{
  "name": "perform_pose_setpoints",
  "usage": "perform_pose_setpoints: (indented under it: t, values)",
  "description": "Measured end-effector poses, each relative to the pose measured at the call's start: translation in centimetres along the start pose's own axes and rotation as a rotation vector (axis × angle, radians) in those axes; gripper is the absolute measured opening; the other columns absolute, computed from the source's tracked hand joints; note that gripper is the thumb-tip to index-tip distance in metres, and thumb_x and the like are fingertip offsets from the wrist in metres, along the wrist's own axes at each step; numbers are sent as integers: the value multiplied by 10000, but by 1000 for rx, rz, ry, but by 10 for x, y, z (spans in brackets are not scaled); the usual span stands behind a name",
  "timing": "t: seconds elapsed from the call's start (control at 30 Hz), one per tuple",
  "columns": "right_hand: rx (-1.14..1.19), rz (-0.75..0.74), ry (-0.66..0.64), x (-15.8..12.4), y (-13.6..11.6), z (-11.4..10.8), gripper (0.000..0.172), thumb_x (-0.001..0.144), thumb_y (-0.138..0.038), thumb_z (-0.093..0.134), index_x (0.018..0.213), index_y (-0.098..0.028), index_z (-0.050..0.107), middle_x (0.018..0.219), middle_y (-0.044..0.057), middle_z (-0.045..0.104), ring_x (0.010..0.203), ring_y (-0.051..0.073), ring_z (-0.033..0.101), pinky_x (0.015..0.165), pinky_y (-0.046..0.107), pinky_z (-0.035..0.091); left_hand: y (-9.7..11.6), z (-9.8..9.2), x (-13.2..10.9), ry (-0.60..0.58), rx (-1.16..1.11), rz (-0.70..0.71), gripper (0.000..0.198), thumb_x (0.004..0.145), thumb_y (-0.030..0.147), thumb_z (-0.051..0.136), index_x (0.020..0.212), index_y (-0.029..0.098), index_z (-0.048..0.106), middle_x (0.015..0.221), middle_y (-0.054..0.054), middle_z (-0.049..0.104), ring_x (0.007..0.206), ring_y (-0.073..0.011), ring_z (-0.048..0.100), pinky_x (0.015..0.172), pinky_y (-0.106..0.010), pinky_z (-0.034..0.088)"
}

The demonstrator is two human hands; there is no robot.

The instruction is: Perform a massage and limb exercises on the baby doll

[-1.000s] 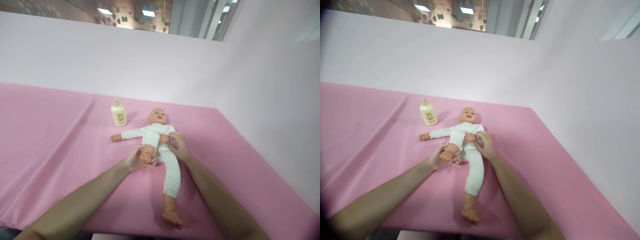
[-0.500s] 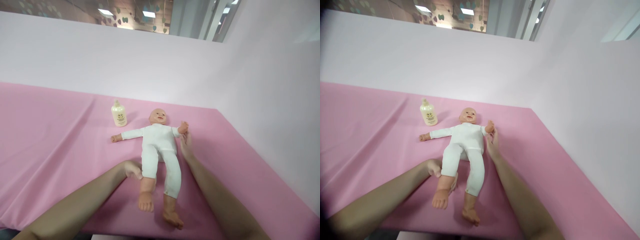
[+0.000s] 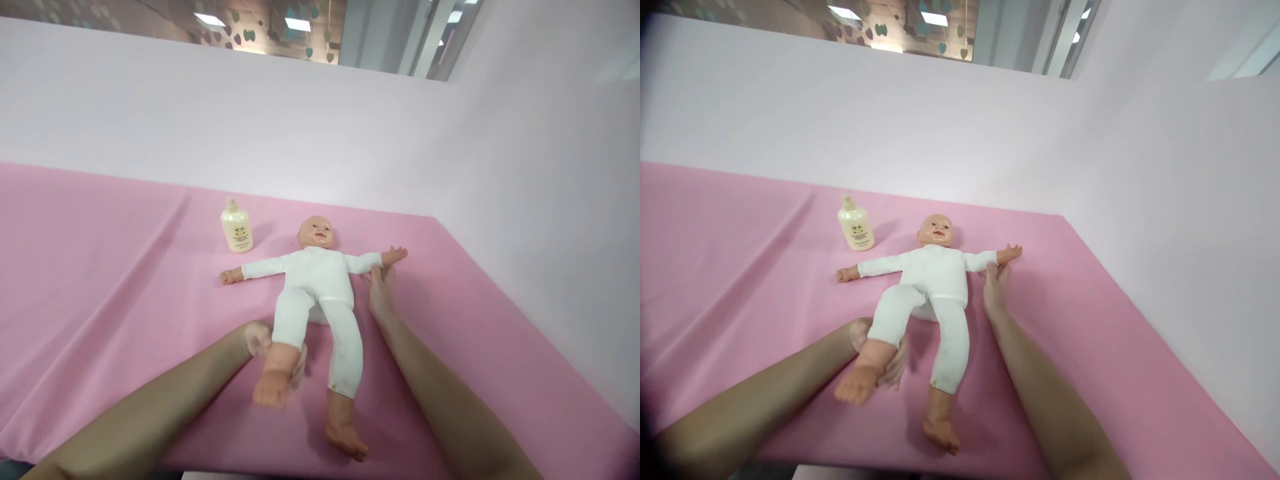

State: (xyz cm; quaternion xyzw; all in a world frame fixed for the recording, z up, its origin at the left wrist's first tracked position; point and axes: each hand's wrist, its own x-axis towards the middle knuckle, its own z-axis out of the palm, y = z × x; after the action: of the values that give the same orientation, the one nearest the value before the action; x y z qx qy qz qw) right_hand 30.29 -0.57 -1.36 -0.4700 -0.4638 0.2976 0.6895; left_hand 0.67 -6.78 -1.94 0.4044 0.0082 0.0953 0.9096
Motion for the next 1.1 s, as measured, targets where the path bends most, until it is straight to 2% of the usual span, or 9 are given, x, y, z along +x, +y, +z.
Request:
perform_pose_setpoints:
  t: [0.07, 0.2, 0.37, 0.57, 0.67, 0.77, 0.97, 1.03, 1.1]
  values:
    - [-36, -99, -58, -5, -7, 6, 746, 920, -521, 584, 1546, -325, 230, 1652, 119, 266, 1432, 249, 458, 1070, 466, 529, 3, 0, 3, -105, 9, 51, 539, 546, 703, 681, 710, 197, 594, 610, -68, 545, 693, -291, 576, 834, -543, 479]
    - [-164, -240, -261, -16, -12, 12, 622, 941, -460, 588, 1494, -268, 376, 1544, 126, 463, 1390, 248, 515, 1157, 476, 452, 16, 7, 8, 135, -111, 235, 497, 687, 655, 620, 809, 174, 580, 714, -34, 541, 727, -224, 542, 847, -460, 468]
    - [-458, -502, -513, -23, -19, 12, 388, 980, -369, 541, 1362, -311, 577, 1411, 54, 618, 1395, 258, 510, 1216, 535, 375, 23, 15, 13, 244, -238, 292, 448, 747, 582, 631, 835, 146, 577, 781, -51, 558, 783, -221, 546, 838, -418, 466]
    - [-525, -615, -567, -20, -20, 15, 339, 990, -303, 497, 1297, -296, 640, 1373, 47, 649, 1402, 245, 501, 1199, 547, 404, 23, 14, 15, 361, -289, 297, 442, 775, 581, 625, 812, 144, 570, 763, -44, 543, 760, -214, 552, 803, -402, 490]
    - [-497, -585, -543, -22, -19, 14, 339, 988, -311, 515, 1307, -297, 628, 1375, 54, 647, 1392, 249, 511, 1202, 548, 394, 24, 13, 15, 351, -267, 288, 440, 779, 581, 614, 798, 143, 573, 746, -46, 549, 756, -214, 557, 802, -397, 486]
    - [-394, -459, -451, -22, -16, 14, 385, 976, -370, 557, 1353, -295, 579, 1405, 67, 622, 1360, 255, 544, 1187, 543, 410, 23, 12, 14, 289, -192, 258, 465, 761, 612, 596, 803, 149, 586, 726, -44, 549, 754, -223, 562, 790, -390, 471]
    - [-81, -227, -204, -12, -14, 13, 585, 959, -476, 566, 1474, -255, 398, 1563, 128, 445, 1401, 254, 502, 1121, 459, 496, 14, 12, 9, 13, 79, 4, 504, 619, 615, 645, 812, 149, 650, 719, -74, 595, 750, -281, 587, 827, -480, 463]
    - [-30, -149, -112, -8, -12, 10, 630, 949, -504, 560, 1497, -289, 337, 1615, 119, 358, 1421, 265, 477, 1074, 460, 539, 9, 12, 5, 11, 118, -68, 449, 588, 549, 673, 810, 159, 665, 739, -101, 629, 789, -324, 607, 820, -504, 466]
    - [20, -21, -26, -4, -5, 5, 644, 938, -528, 552, 1495, -323, 301, 1617, 112, 340, 1406, 275, 495, 1008, 476, 583, 7, 9, 1, 125, 93, -37, 362, 590, 478, 684, 792, 179, 666, 755, -113, 644, 849, -362, 623, 826, -520, 468]
